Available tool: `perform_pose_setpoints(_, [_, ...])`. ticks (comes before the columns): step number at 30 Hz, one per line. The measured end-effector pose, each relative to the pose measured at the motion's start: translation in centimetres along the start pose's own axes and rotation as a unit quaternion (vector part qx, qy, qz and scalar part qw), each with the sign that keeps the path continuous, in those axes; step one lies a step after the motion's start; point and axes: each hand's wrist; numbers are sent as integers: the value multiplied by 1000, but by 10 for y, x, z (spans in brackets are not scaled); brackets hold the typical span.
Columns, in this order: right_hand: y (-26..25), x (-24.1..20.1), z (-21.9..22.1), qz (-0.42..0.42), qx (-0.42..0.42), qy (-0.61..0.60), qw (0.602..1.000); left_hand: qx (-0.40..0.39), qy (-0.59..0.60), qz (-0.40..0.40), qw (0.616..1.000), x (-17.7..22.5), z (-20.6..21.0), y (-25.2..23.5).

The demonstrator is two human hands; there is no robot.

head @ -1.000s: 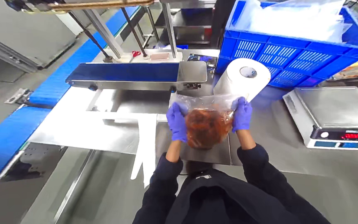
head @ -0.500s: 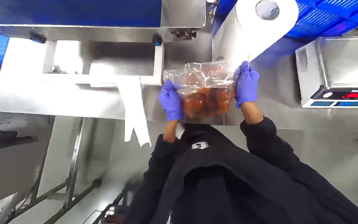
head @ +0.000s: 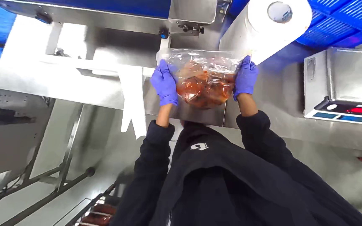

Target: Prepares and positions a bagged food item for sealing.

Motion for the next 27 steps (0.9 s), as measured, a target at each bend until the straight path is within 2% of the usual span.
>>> perform_pose_setpoints(4, [2, -18, -9, -72, 75, -13, 994, -8, 115, 57, 992, 2, -4, 8])
perform_pose_setpoints(6, [4, -22, -8, -111, 128, -43, 985, -39, 205, 29, 978, -10, 1, 12])
perform_pose_setpoints(8, [11, -22, -8, -155, 164, -98, 969, -17, 288, -3, 957, -13, 5, 18])
perform_pose_setpoints(10, [27, -31, -7, -190, 173, -159, 953, -8, 364, -46, 930, 1, 0, 27])
perform_pose_setpoints(12, [52, -44, -9, -182, 176, -194, 948, -22, 413, -113, 904, 17, -12, 40])
perform_pose_setpoints(15, [87, -56, -3, -193, 199, -234, 932, -51, 432, -168, 885, 24, -38, 47])
perform_pose_setpoints(17, [108, -67, 8, -218, 211, -263, 916, -73, 430, -178, 882, 28, -58, 36])
perform_pose_setpoints(20, [122, -96, 22, -209, 223, -284, 909, -131, 427, -160, 880, 44, -84, 11])
perform_pose_setpoints(24, [112, -138, 26, -98, 190, -317, 924, -223, 424, -142, 866, 88, -96, -28])
perform_pose_setpoints(27, [102, -171, 24, -111, 150, -368, 911, -285, 422, -96, 855, 129, -100, -60])
Point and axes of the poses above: each hand's wrist, its own y-axis away from the middle knuckle, its own z-axis out of the palm, x = y × z, and after that the axes turned 4 degrees about y, right-handed
